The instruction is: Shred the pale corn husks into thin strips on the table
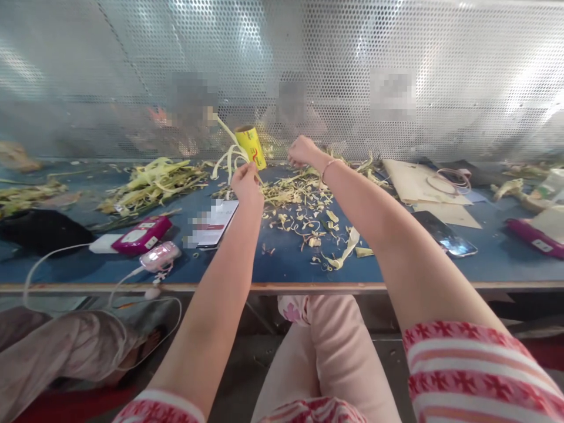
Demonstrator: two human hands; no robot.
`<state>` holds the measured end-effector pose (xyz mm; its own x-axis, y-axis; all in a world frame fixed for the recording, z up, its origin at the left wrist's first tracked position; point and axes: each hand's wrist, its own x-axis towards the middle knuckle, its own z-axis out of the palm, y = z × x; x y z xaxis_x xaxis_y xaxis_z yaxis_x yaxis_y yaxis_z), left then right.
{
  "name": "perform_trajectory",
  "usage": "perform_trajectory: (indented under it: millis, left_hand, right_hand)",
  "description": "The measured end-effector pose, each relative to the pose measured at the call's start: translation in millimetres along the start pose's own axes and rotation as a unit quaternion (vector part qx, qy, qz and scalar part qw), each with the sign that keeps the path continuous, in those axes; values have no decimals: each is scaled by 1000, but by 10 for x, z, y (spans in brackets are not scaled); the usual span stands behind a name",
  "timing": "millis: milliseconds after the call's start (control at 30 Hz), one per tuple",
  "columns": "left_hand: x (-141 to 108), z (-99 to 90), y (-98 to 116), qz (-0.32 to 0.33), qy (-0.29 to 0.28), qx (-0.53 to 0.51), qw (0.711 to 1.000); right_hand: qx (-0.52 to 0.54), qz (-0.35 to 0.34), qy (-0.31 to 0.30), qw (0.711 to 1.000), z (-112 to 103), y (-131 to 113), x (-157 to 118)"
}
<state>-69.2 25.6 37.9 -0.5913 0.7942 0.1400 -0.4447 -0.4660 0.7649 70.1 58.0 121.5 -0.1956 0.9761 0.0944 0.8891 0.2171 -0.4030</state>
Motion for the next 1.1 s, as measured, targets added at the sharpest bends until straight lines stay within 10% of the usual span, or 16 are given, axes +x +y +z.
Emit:
perform_trajectory:
  millis: [333,633,800,1100]
  left_hand:
    - [25,-3,-60,19,-20,-5,1000]
    - [114,-18,-150,22,-22,32,999]
    - [125,-30,-156,30,-41,48,998]
    - [20,42,-57,18,-44,24,999]
  right_hand:
    - [-165,-65,-237,955,-289,394,-280]
    - [-171,-23,-226,959,-362,528,-437]
    - [-156,-96,-309,933,91,442,-1192]
    - [-179,-185,-83,963,734,778,-2748]
